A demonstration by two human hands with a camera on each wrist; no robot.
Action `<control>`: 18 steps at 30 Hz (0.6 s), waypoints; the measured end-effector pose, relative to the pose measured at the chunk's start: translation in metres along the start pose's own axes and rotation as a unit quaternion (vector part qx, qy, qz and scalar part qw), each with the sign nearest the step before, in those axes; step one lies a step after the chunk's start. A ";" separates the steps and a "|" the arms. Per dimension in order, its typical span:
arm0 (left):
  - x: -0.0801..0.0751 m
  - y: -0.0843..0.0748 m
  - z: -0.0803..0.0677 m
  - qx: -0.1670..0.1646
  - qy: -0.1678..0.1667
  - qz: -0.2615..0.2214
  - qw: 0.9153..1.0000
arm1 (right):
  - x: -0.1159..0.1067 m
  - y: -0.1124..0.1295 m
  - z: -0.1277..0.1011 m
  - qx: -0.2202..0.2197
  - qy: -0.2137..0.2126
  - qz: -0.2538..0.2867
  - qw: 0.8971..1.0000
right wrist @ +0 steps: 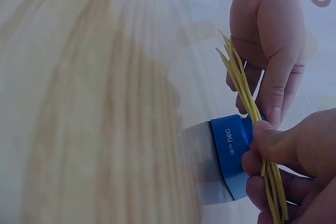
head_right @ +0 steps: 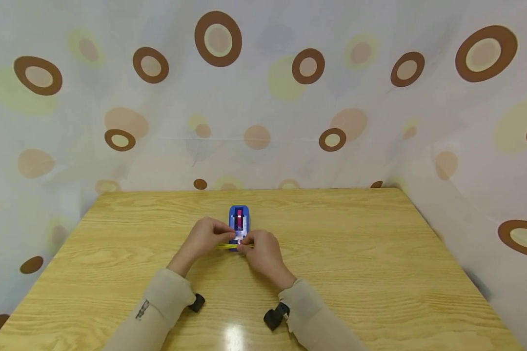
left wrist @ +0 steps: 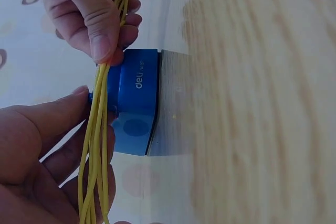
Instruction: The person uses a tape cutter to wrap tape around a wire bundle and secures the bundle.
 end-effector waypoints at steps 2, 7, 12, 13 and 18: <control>0.000 0.001 0.000 0.000 0.002 0.000 1.000 | 0.000 0.000 0.000 0.002 0.001 0.001 1.000; 0.000 0.002 0.000 -0.001 0.005 0.000 1.000 | 0.001 -0.001 0.001 0.005 0.005 0.002 1.000; 0.001 0.003 0.000 -0.004 0.006 0.000 1.000 | 0.002 -0.002 0.001 0.010 0.011 0.004 1.000; 0.001 0.003 0.000 -0.006 0.006 -0.002 1.000 | 0.002 -0.003 0.002 0.012 0.012 0.004 1.000; 0.001 0.003 0.000 -0.011 0.002 -0.009 1.000 | 0.003 -0.005 0.003 0.023 0.020 0.006 1.000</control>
Point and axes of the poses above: each hand's wrist, its own z-axis towards the middle knuckle, its own x-axis out of the palm, y = z × x, the point moved 3 cm from there along z, towards the middle knuckle, and after that the axes turned 4 degrees about -x, right-handed, at the moved point
